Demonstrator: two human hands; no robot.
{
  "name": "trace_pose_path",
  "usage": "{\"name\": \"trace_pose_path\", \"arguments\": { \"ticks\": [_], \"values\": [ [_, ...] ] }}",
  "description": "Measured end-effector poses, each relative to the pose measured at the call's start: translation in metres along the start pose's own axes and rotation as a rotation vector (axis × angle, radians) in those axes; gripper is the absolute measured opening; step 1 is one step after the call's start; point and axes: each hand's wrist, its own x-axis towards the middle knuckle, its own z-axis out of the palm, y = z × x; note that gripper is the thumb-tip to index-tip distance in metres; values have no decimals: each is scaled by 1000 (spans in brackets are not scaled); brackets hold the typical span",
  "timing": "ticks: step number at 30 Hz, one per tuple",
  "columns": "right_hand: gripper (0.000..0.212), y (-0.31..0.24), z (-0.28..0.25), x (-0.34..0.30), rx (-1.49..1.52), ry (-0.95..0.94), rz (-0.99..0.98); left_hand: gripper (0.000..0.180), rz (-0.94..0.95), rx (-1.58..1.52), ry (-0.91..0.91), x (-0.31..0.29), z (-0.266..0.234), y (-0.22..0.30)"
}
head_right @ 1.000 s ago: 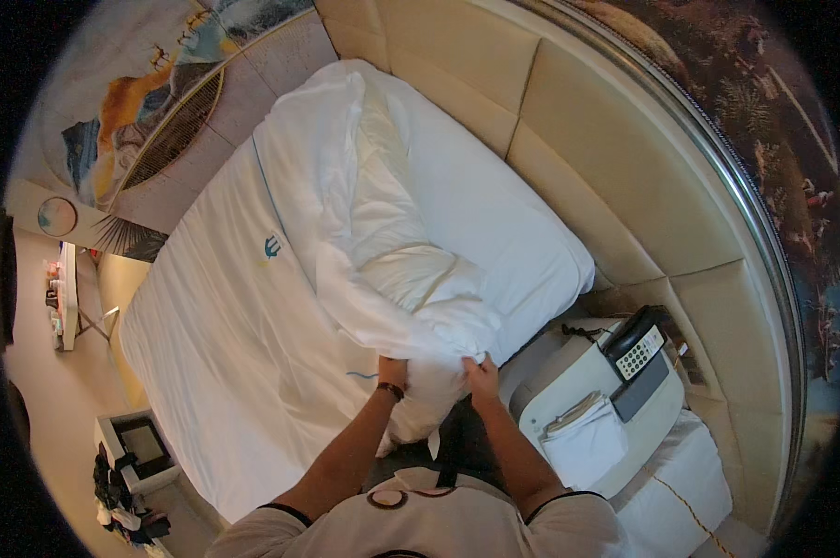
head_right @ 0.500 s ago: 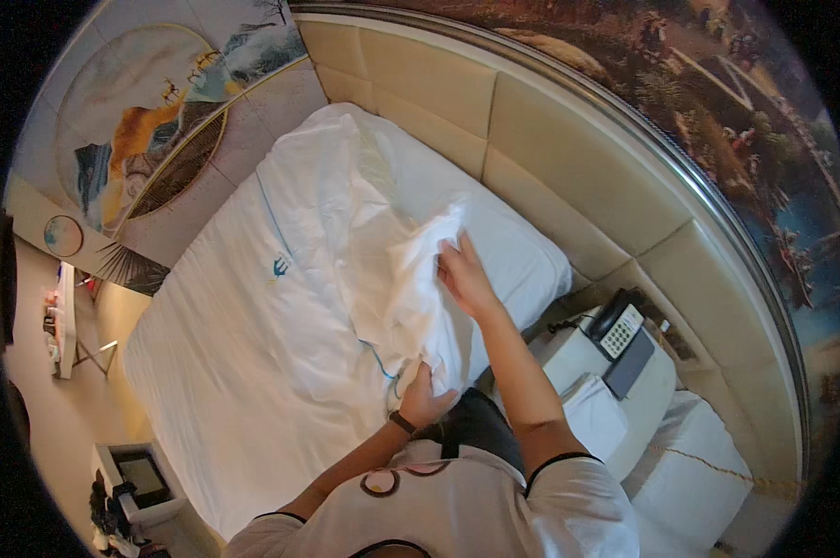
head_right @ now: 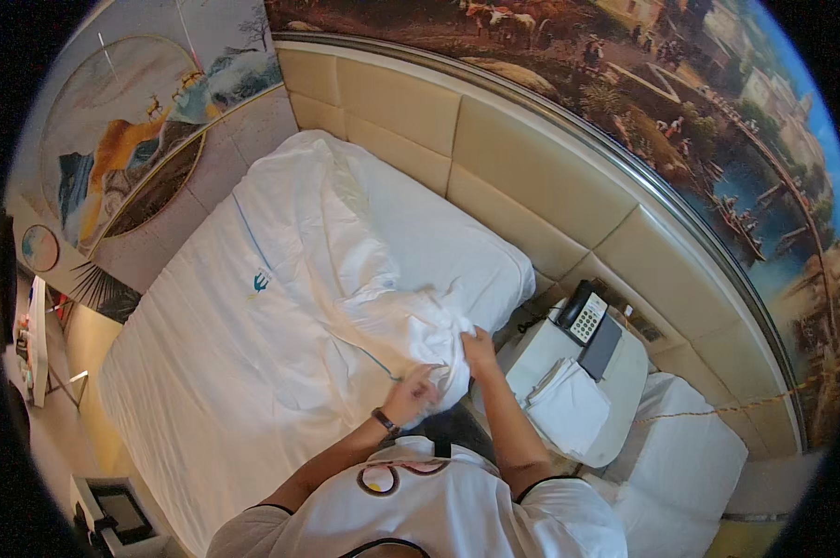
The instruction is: The person spreads a white duvet over a mattress, repeatedly lifting, shaking, and smoothing the fabric to cover the bed. They adjust the duvet at the corners and sides, then fold the excess fabric over the top edge of the mattress.
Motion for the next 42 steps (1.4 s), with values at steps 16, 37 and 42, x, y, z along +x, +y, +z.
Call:
{"name": "trace_pose_path", "arguments": {
  "ticks": [16, 37, 42],
  "values": [
    [39, -43, -63, -67, 952, -255, -71, 8, 352, -181, 72, 110, -13, 89],
    [64, -123, -162, 19, 675, -530, -51, 21, 689, 832, 122, 143, 144, 188],
    [26, -146, -215, 48, 218, -179, -141, 23, 780, 561, -151, 166, 176, 180]
  ]
}}
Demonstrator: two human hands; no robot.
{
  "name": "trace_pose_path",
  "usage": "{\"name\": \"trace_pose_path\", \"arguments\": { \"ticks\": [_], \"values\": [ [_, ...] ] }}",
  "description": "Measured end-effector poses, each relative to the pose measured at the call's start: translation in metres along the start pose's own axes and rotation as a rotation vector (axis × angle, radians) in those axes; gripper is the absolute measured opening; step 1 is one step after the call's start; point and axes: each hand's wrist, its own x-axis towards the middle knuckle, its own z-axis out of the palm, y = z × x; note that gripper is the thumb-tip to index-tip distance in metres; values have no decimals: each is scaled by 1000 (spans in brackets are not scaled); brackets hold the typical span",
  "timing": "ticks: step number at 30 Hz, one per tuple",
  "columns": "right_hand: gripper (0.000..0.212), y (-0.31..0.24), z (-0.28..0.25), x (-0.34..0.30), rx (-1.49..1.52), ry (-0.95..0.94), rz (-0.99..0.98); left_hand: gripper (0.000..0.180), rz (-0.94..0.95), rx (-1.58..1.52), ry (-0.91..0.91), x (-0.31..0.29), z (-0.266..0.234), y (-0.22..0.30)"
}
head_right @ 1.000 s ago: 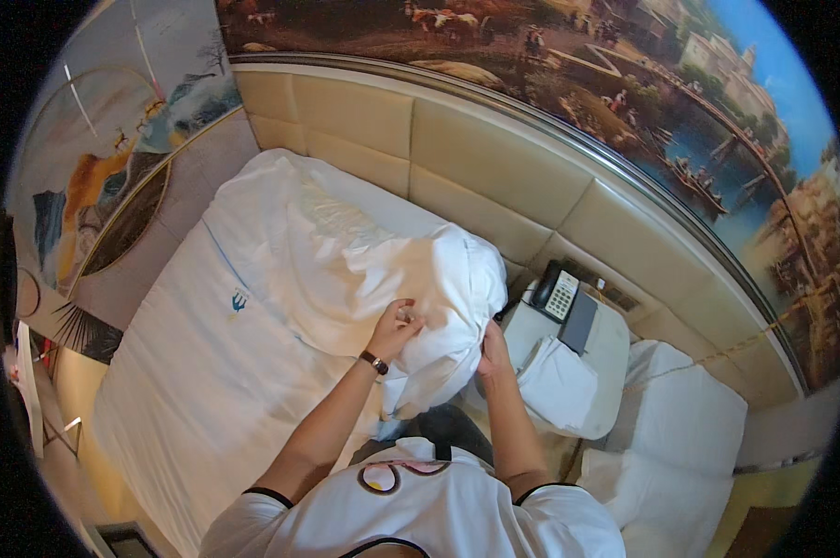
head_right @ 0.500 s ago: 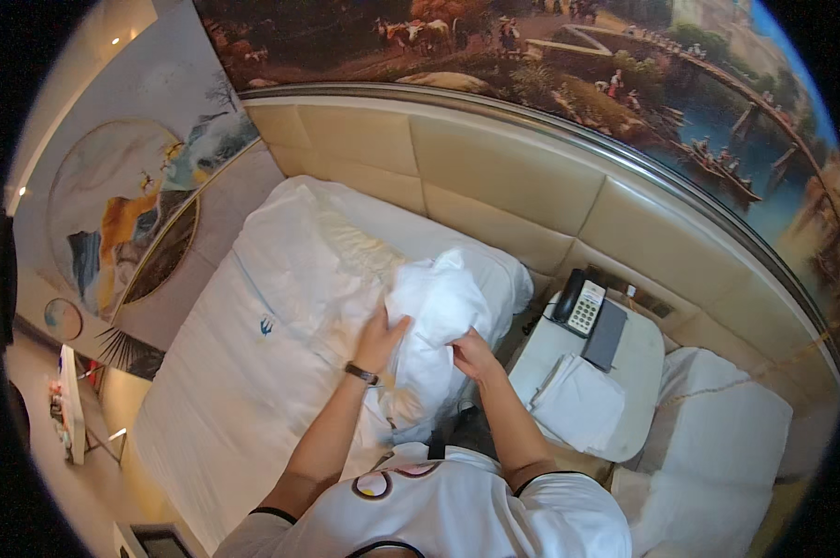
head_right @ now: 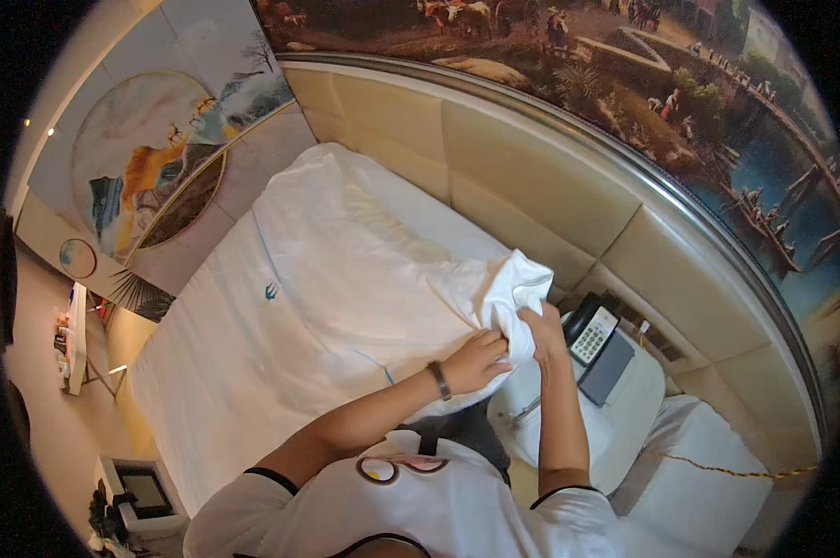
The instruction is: The person spreads a white duvet over a mattress, repeatedly lifting, shaking, and smoothing the fabric to cover the bed. They adjust the duvet at the corners and sides, then fold the excess fabric over the top edge of the mattress.
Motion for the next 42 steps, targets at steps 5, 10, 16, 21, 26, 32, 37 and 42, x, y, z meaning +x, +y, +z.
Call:
{"name": "trace_pose_path", "arguments": {
  "ticks": [5, 10, 16, 21, 26, 32, 37, 42],
  "values": [
    [28, 19, -26, -22, -3, 243, -84, 43, -475, 101, 422, -9, -12, -88],
    [27, 28, -27, -41, -100, 187, -115, 71, -493, 67, -331, 24, -56, -165],
    [16, 57, -70, -29, -354, 175, -186, 50, -401, 357, -518, 58, -46, -229],
    [21, 33, -65, -21, -358, 86, -335, 25, -82, 454, -159, 135, -42, -264],
    [28, 48, -93, -16, -437, -49, -431, 19, -277, 162, -680, 135, 42, -298],
    [37, 57, -119, -15, -322, -122, -298, 25, -601, 36, -1520, 115, 37, -290],
    [42, 66, -117, -15, -297, -217, -199, 35, -720, 40, -1789, 118, 2, -268],
    [46, 59, -108, -18, -144, -300, 43, 40, -1059, -130, -1711, 80, -34, -263]
  ]
}}
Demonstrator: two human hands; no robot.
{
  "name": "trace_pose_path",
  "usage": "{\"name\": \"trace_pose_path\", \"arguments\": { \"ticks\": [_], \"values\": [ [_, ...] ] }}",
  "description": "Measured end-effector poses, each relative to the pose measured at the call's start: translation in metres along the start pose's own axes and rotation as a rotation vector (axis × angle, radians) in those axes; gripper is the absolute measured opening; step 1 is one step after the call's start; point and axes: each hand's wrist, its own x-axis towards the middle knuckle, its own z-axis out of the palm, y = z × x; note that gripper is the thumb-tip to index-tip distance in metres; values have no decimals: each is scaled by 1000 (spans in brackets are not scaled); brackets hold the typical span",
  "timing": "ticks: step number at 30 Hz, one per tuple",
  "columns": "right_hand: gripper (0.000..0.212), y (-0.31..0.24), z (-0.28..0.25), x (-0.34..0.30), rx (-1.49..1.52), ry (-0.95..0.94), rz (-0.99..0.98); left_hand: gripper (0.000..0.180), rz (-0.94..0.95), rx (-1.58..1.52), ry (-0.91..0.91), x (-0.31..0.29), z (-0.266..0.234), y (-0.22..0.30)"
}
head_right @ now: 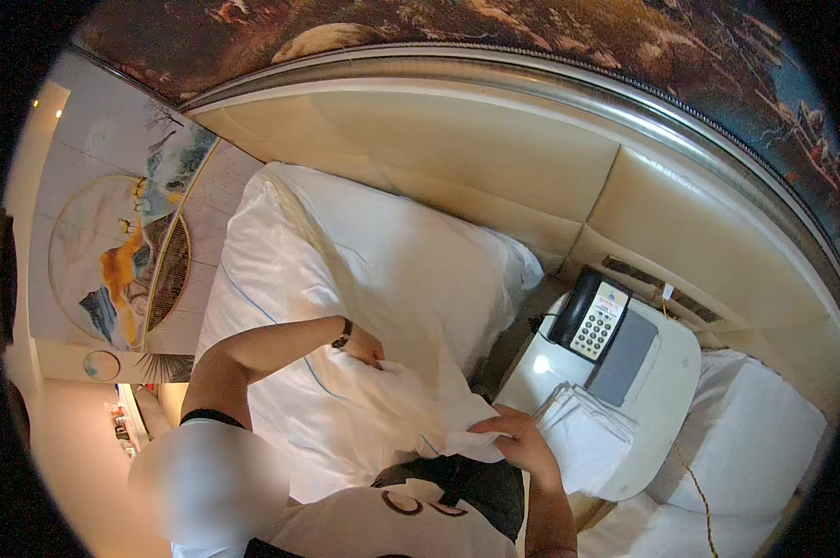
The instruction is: The person spreads a white duvet over a mattress, repeatedly lifting, shaking, and smoothing the fabric to cover the bed. They adjust the duvet at the corners and sides, then fold the excess fabric over the top edge of the mattress.
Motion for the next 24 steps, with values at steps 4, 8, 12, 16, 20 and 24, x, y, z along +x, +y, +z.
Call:
{"name": "trace_pose_path", "arguments": {
  "ticks": [4, 8, 12, 16, 20, 24],
  "values": [
    [47, 14, 5, 2, -3, -180, -75, 20, 172, 185, 521, 43, 48, -58],
    [48, 36, 11, -2, -11, -147, -16, 15, 346, 375, 968, 74, 42, -35],
    [47, 35, 12, -6, -137, -128, -49, 20, 653, 565, 1052, 117, 12, 4],
    [43, 46, 21, -16, -175, -118, -84, 26, 660, 885, 885, 145, 10, 23],
    [45, 54, 25, -25, -97, -86, -39, 29, 249, 780, 246, 148, 10, 45],
    [45, 57, 25, -29, -136, -10, -38, 31, 274, 189, 472, 112, -2, 33]
  ]
}}
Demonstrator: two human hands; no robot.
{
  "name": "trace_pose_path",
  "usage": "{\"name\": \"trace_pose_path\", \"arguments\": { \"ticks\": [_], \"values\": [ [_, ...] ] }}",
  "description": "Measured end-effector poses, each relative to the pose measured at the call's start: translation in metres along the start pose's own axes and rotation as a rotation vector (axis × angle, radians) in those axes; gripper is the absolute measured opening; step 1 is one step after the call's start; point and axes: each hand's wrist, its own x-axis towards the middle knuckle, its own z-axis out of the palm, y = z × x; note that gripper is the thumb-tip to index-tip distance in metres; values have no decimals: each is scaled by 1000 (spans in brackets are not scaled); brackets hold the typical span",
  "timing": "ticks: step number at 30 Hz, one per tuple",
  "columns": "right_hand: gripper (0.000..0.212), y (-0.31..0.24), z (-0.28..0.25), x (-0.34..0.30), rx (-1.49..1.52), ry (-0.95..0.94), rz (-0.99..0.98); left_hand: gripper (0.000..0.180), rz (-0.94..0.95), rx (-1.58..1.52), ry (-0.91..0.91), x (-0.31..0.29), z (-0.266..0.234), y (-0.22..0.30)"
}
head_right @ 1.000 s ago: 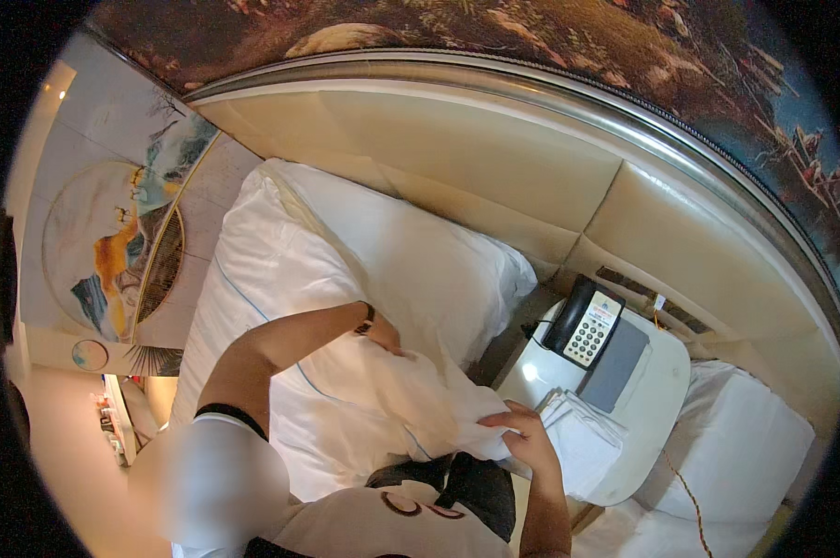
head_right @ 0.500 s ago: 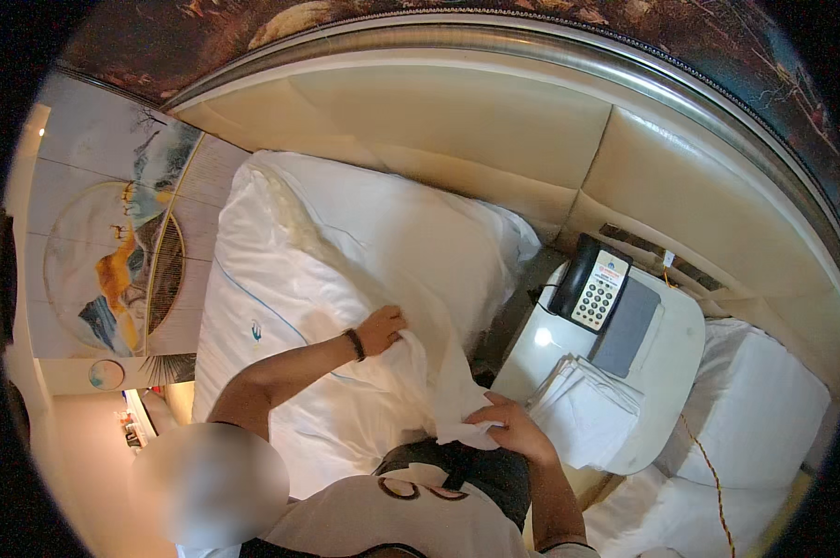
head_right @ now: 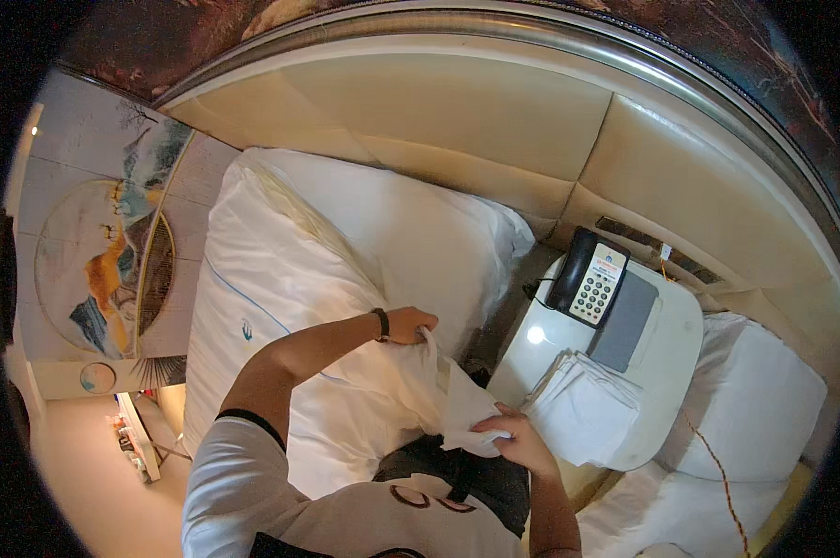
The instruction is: The person spreads a white duvet over a mattress, repeatedly lifting, shaking, and smoothing the fabric to cover the bed. They adjust the duvet at the corners and sides, then fold the excess fabric over the top edge of the mattress.
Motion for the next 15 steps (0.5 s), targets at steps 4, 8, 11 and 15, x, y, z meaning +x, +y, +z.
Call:
{"name": "trace_pose_path", "arguments": {
  "ticks": [4, 8, 11, 15],
  "values": [
    [42, -9, 5, 6, 115, -88, -68, 75, 120, 143, -71, -27, -9, 19],
    [47, -5, 10, 1, -4, -154, -18, 68, 116, 723, -359, 5, 27, 38],
    [43, 9, 13, -9, -4, -68, -67, 51, 163, 627, -366, 32, 65, -14],
    [42, 20, 6, -17, 91, 42, -4, 33, 54, -15, -55, -14, 28, 8]
  ]
}}
